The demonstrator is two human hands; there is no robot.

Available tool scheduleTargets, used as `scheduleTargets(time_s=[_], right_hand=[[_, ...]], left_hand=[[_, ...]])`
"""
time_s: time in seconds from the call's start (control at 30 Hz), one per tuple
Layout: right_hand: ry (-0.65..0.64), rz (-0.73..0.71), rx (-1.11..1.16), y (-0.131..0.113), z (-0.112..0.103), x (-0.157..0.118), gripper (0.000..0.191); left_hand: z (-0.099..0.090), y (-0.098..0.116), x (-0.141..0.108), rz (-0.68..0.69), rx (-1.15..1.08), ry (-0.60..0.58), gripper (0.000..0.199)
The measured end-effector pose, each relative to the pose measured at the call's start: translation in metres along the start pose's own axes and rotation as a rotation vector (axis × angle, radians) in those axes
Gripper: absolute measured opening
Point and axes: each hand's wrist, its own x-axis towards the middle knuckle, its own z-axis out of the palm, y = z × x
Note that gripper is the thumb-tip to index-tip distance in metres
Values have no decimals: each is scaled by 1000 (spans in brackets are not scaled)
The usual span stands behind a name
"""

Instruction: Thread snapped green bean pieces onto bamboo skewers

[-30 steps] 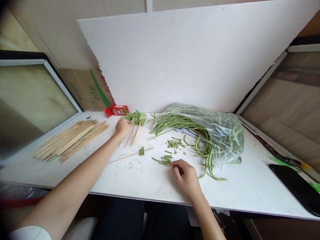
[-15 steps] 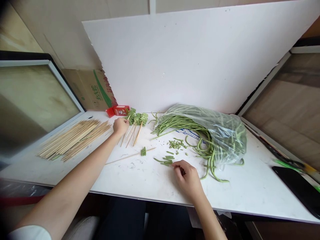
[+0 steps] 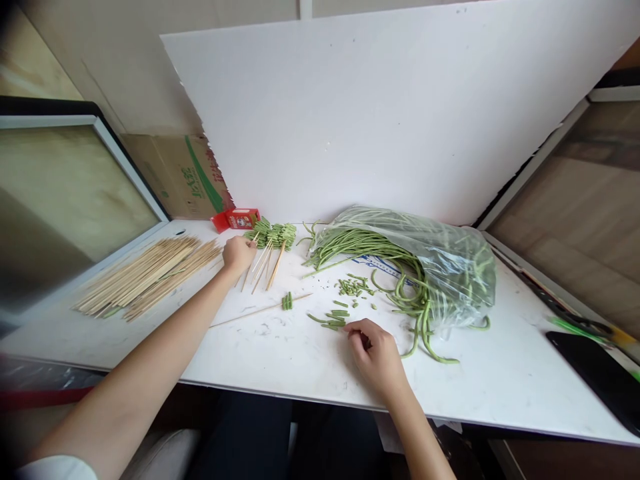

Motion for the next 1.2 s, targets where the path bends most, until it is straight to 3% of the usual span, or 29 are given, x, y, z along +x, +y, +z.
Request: scheduleTargets(time_s=[0.23, 0.63, 0.83, 0.97, 1.2], right_hand=[[5, -5, -19, 2, 2, 1, 30], [0, 7, -24, 1, 1, 0, 30], [-10, 1, -21, 2, 0, -1, 30], [-11, -1, -21, 6, 1, -1, 29], [-2, -7, -38, 9, 3, 0, 28]], left_hand=[[-1, -8, -11, 0, 11, -2, 31], [-6, -14, -6, -12, -37, 94, 37], [-15, -43, 7, -47, -26, 129, 38], [-11, -65, 9, -57, 2, 117, 38], [7, -72, 5, -10, 36, 68, 36]])
